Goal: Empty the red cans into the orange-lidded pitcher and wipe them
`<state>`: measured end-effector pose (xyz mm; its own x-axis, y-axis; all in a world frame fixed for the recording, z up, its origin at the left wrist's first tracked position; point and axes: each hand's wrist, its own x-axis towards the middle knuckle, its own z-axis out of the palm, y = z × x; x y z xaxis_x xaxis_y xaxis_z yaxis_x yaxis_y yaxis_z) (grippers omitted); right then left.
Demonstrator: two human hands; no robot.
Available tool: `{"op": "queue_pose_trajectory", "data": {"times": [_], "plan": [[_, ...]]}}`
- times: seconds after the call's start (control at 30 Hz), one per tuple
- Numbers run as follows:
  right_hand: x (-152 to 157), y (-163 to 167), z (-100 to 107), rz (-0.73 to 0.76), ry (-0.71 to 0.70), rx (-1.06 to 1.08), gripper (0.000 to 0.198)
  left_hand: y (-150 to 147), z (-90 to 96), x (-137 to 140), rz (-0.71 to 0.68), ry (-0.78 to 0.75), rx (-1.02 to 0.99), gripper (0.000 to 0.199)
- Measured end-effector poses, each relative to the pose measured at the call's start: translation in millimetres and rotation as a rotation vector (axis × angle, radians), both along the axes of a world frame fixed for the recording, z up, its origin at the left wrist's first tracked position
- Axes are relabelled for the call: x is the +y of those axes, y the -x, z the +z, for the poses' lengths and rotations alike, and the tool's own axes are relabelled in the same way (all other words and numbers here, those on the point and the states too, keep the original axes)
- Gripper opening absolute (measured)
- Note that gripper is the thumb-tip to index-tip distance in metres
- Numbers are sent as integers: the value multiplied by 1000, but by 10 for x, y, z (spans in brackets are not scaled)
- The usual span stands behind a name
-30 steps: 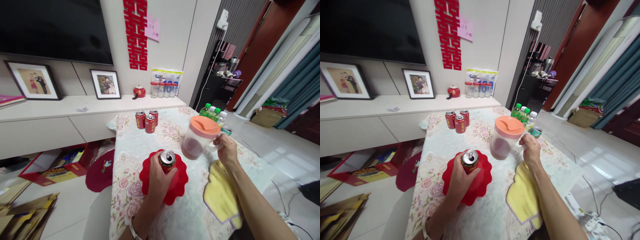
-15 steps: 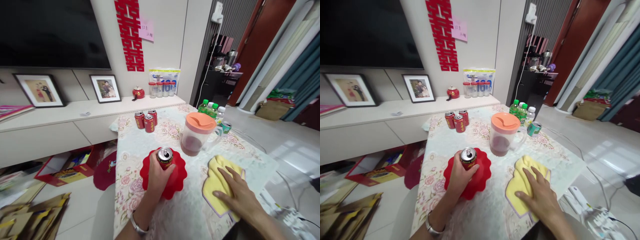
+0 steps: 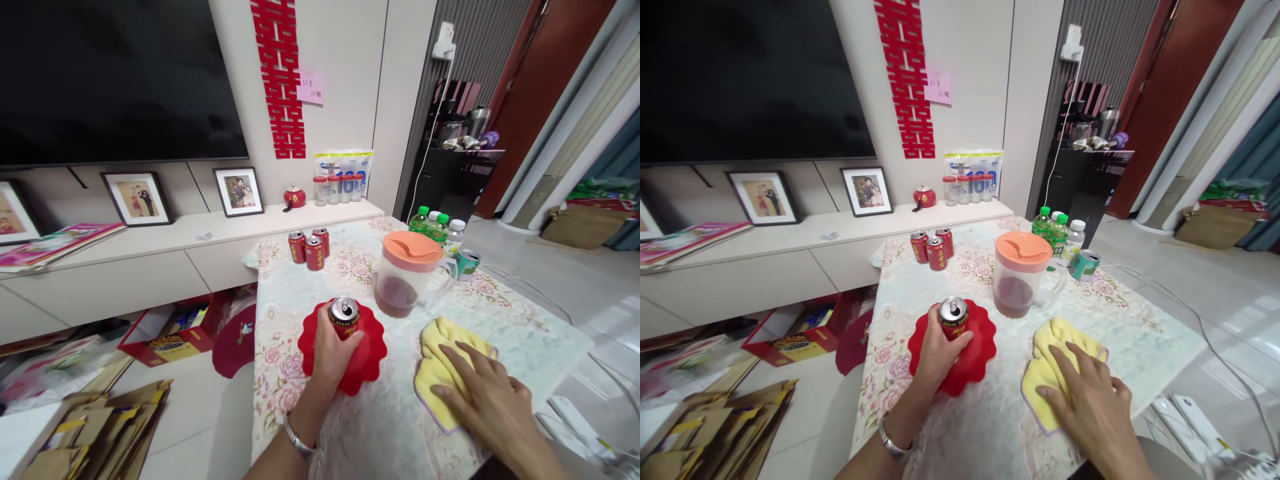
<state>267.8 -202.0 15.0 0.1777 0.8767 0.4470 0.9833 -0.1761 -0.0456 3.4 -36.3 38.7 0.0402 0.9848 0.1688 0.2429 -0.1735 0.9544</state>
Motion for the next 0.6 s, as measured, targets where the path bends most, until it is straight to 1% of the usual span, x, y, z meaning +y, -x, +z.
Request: {"op": "queue_pose_trajectory", "data": {"times": [0.07,0.1,0.13,0.17,0.2,0.27,0.33,0.4,0.47,0.53,0.6], "plan": [[42,134,142,-32,-40,-99,45,1,-3,-2,1,-2,-2,65],[81,203,219,-13,-90,-105,43,1,-7,-3,2,-4,-4,65],[135,272,299,45,-145,-73,40,-1,-13,-3,2,-7,-7,64],[205,344,380,137,-199,-6,37,-4,-19,-3,3,-10,-10,64],[289,421,463,263,-238,87,33,-7,-27,-2,4,-14,-13,63],[496,588,630,461,-248,310,27,-16,-43,0,5,-22,-20,63],[738,764,782,577,-237,462,24,-25,-60,4,5,-30,-24,65],[988,924,891,627,-269,534,24,-30,-76,10,1,-41,-29,67],[1216,1047,940,646,-270,540,26,-34,-91,18,-6,-53,-35,68],[1396,1128,934,653,-255,531,27,-40,-105,26,-10,-64,-42,66],[1513,1176,903,652,-238,519,27,-48,-117,31,-6,-74,-48,65]]}}
